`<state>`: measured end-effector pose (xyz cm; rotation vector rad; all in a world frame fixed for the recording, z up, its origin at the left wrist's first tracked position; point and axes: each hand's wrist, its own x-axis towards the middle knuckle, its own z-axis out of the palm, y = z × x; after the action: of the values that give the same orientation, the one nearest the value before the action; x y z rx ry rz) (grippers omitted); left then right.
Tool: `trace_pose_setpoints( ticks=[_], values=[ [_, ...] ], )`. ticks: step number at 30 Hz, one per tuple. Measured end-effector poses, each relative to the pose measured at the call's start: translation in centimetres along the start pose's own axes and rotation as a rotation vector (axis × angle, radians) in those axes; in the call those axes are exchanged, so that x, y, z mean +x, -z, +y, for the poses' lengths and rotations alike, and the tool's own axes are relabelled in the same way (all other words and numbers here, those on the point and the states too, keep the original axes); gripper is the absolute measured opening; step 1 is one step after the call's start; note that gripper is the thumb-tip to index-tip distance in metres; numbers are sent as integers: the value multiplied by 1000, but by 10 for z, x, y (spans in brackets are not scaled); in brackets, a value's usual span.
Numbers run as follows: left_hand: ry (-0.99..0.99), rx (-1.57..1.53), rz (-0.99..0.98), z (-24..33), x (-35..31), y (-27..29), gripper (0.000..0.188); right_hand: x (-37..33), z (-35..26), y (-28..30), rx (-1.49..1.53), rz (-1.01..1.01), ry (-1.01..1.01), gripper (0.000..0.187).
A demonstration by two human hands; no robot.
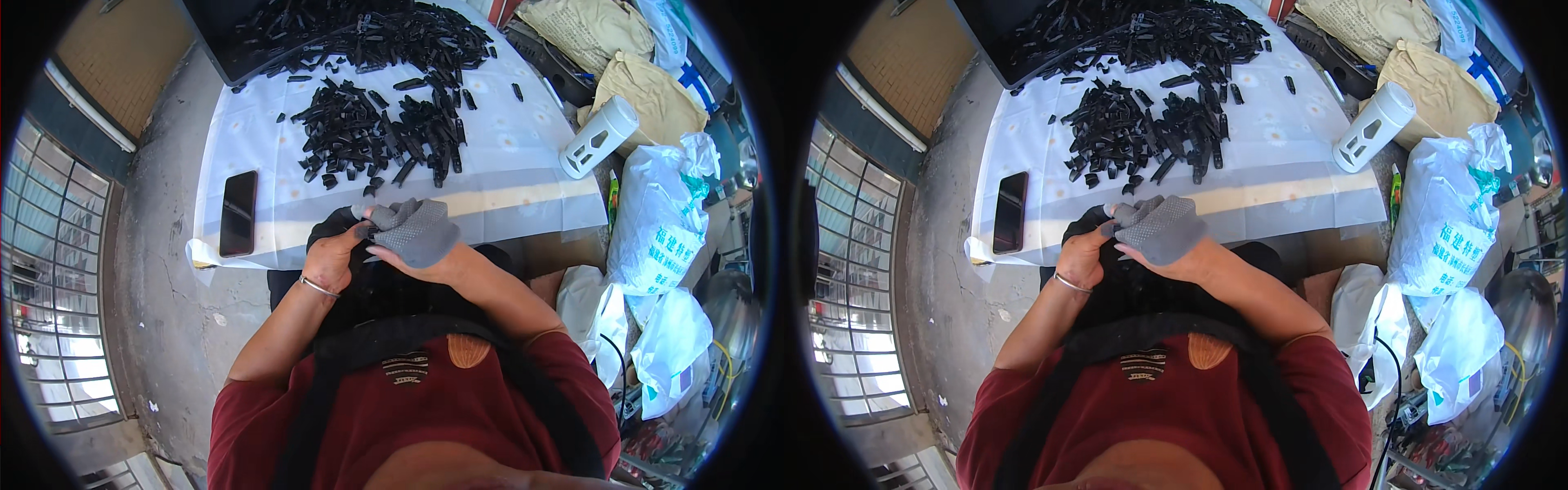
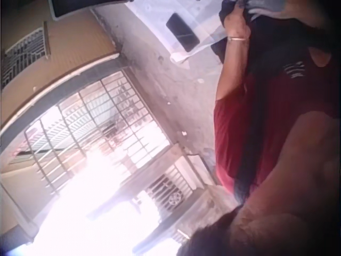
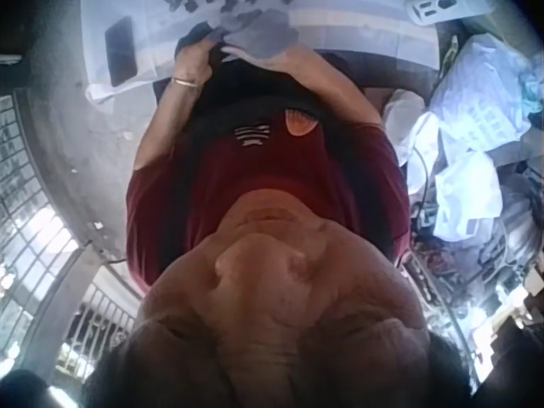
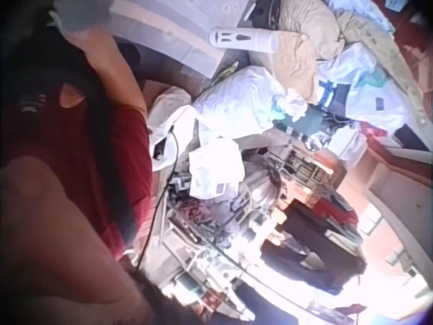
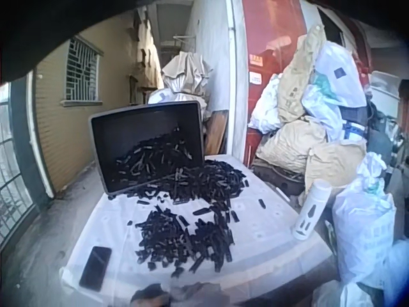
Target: Assembling small black industrial components using a pair of pliers.
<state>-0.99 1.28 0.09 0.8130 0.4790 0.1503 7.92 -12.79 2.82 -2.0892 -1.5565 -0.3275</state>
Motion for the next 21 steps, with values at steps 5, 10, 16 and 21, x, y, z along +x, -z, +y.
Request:
trace_pose_setpoints(
  ticks=[5, 10, 16, 21],
  values=[
    [21, 27, -34, -13, -9, -7, 33, -15, -2, 0, -7, 1, 24, 28],
    [-1, 258, 2, -3, -19, -16, 34, -17, 0, -1, 27, 65, 53, 27],
    [-200, 604, -29, -9, -12, -8, 42, -9, -6, 6, 271, 111, -25, 24],
    [-291, 609, 6, -5, -13, -7, 42, -24, -5, 17, 32, 9, -62, 18]
  ],
)
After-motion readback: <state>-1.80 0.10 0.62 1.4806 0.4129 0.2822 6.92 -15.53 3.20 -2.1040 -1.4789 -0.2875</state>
